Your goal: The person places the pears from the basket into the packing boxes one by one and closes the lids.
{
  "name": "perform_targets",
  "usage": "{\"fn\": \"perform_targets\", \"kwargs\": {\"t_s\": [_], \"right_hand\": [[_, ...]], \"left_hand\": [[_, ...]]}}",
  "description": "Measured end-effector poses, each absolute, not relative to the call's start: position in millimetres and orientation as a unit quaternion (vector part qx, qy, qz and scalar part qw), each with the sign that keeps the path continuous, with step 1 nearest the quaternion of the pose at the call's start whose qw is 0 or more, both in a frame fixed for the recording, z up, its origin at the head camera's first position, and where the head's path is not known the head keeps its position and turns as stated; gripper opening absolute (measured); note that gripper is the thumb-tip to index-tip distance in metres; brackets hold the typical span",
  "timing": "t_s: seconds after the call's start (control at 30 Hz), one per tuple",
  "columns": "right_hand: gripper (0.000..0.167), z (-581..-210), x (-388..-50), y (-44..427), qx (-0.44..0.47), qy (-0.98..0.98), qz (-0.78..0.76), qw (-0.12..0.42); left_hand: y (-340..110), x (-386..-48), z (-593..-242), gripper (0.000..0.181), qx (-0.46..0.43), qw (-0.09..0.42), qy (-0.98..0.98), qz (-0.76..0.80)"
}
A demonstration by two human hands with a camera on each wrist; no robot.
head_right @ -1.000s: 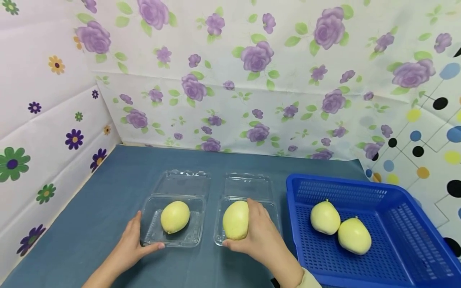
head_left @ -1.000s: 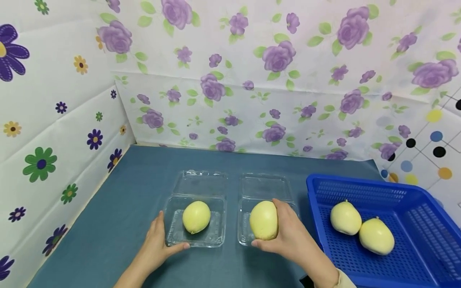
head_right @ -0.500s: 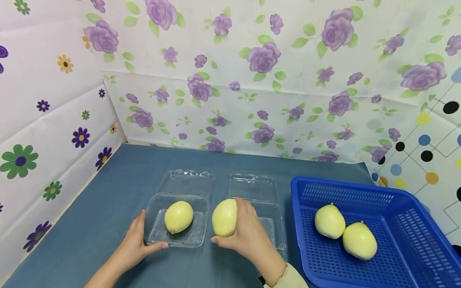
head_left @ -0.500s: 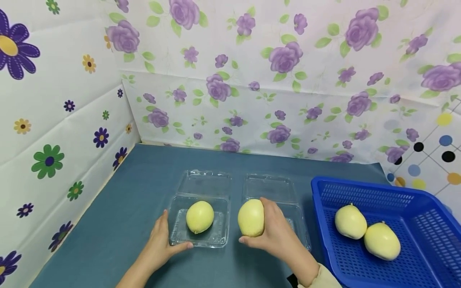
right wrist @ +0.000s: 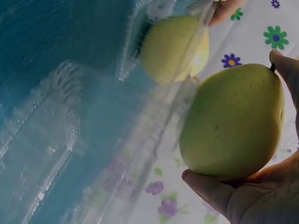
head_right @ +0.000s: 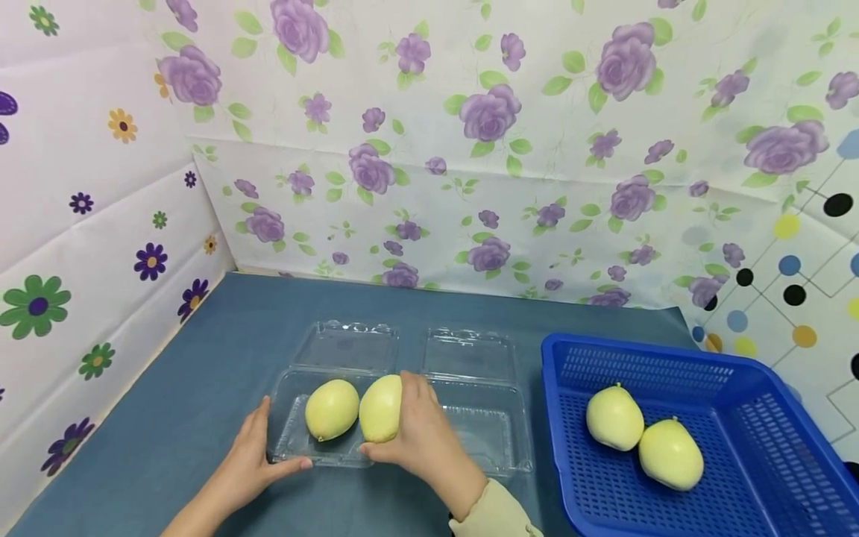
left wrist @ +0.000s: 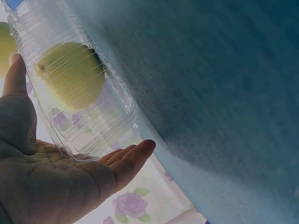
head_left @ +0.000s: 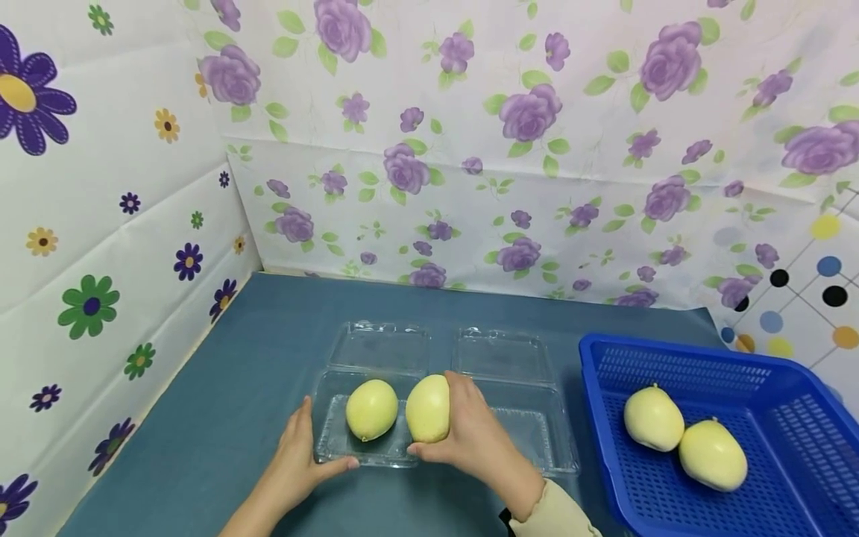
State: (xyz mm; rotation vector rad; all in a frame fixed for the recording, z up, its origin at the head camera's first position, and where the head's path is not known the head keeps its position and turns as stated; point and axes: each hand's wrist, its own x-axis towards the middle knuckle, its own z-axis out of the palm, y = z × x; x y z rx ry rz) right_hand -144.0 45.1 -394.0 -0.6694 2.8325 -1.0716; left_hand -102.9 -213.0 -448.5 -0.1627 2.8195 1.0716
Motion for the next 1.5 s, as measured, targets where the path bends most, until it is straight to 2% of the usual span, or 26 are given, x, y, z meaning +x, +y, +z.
{"fn": "perform_targets", "kwargs": {"t_s": [0.4, 0.57, 1.03, 1.5], "right_hand": [[0.105, -409.1, -154.5, 30.1, -0.242, 0.912, -0.331, 0.003], [0.105, -409.2, -157.6, 25.3, -0.242, 0.913, -0.327, 0.004], [0.107, -408.3, -166.1, 15.7, -0.241, 0.916, -0.319, 0.036], [0.109, -412.8, -167.0, 3.8, -0.248, 0.915, -0.314, 0.044]], "left_hand": [[-212.6, -103.0, -447.9, 0.128, -0.049, 0.05, 0.932, 0.357], [-212.0, -104.1, -447.9, 0.129, -0.052, 0.061, 0.931, 0.356], [-213.4, -105.3, -449.1, 0.129, -0.054, 0.075, 0.932, 0.35], [-214.7, -107.2, -450.5, 0.13, -0.063, 0.089, 0.928, 0.355]]}}
